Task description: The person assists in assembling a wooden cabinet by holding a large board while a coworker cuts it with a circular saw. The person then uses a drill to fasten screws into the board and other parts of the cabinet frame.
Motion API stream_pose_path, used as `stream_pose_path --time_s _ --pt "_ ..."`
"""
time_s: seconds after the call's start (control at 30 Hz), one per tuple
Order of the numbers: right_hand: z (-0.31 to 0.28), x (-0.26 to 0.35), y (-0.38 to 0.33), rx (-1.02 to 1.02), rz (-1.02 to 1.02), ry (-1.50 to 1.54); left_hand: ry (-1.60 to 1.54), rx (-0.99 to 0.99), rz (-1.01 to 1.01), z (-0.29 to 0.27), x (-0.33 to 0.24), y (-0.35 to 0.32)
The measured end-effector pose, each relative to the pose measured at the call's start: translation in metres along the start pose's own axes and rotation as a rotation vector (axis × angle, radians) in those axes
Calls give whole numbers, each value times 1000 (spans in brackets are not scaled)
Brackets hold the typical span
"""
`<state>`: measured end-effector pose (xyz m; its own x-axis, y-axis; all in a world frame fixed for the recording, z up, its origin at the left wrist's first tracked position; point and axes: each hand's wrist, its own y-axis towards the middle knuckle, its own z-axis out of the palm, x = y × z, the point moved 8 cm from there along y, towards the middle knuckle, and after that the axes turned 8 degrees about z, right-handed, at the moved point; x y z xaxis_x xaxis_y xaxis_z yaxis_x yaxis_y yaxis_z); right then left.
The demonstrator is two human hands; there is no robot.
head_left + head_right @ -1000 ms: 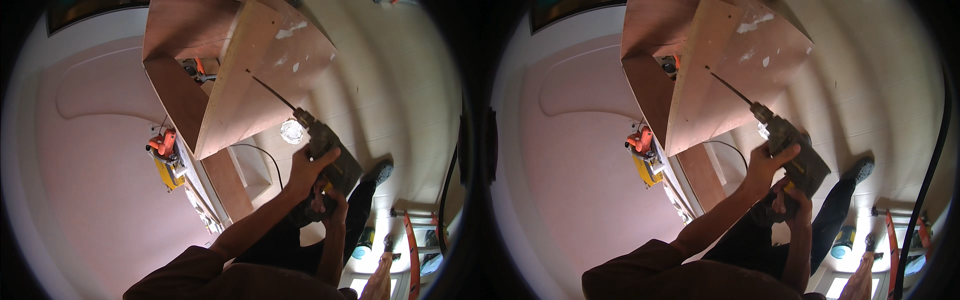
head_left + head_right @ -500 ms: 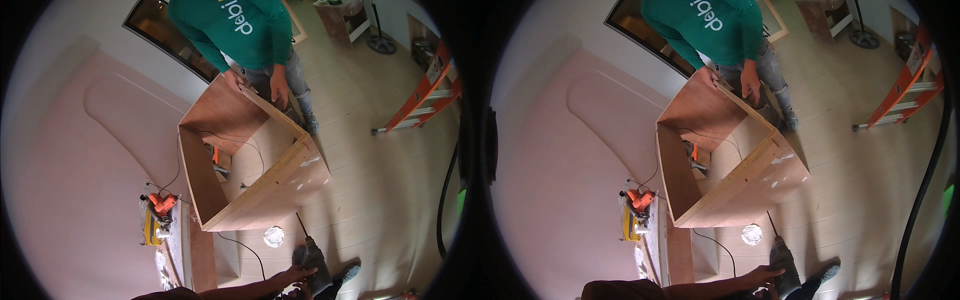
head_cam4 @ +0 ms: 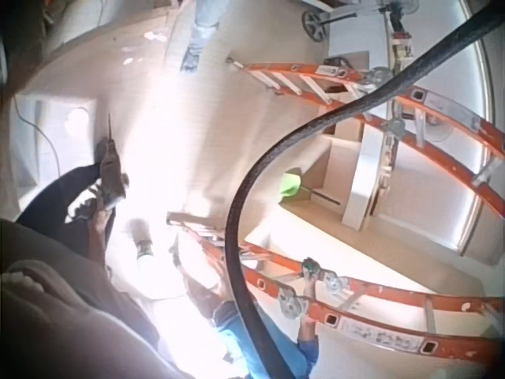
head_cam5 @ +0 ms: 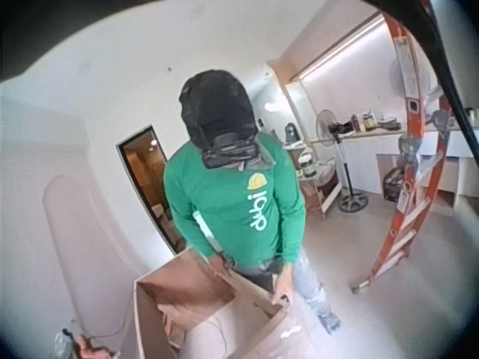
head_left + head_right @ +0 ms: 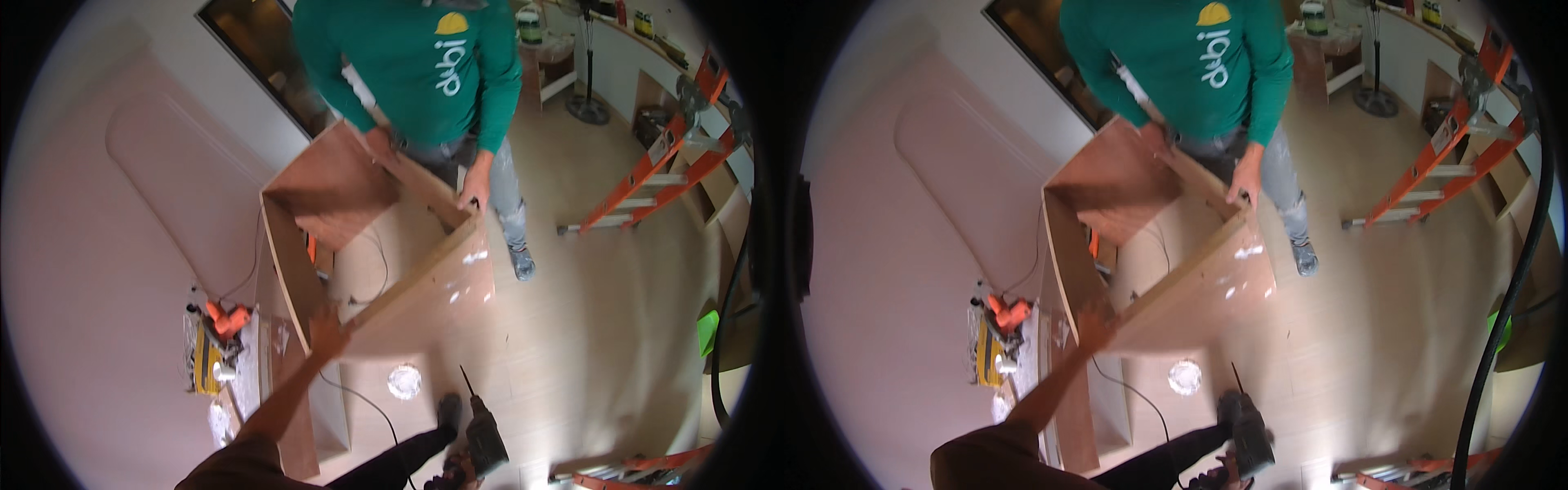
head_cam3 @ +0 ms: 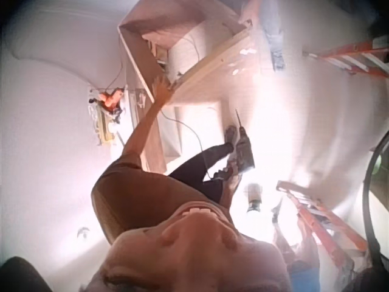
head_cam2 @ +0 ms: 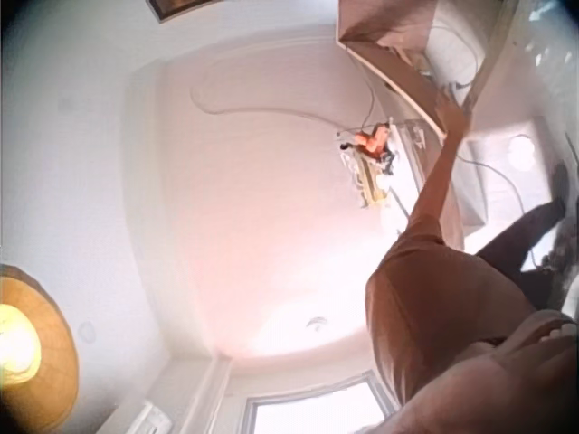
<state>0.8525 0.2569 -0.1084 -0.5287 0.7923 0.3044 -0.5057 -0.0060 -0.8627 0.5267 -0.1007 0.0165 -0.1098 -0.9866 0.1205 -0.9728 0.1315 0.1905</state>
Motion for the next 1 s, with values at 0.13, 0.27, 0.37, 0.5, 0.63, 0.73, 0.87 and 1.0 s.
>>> stream_pose_path --time_s 0.13,0.27,0.37,0.5,0.63,0.73,0.87,1.0 --pt "-13 -12 -9 49 -17 -4 49 410 117 92 72 -32" --pt "-11 -20 -27 122 -29 -40 112 392 282 96 42 -41" --pt "-18 -30 -26 153 11 -61 -292 254 -171 68 39 -34" --pt "-13 -37 -17 173 -43 -152 -303 256 -213 66 40 -34" --pt "-5 -48 0 285 -94 -205 -288 202 -231 64 40 -35" --pt "4 -48 11 428 -177 -262 -266 266 -274 65 38 -32" --pt "25 -47 49 655 -290 -318 -202 126 -275 62 43 -40" --pt "33 -61 112 803 -396 -329 -89 59 -181 58 37 -43"
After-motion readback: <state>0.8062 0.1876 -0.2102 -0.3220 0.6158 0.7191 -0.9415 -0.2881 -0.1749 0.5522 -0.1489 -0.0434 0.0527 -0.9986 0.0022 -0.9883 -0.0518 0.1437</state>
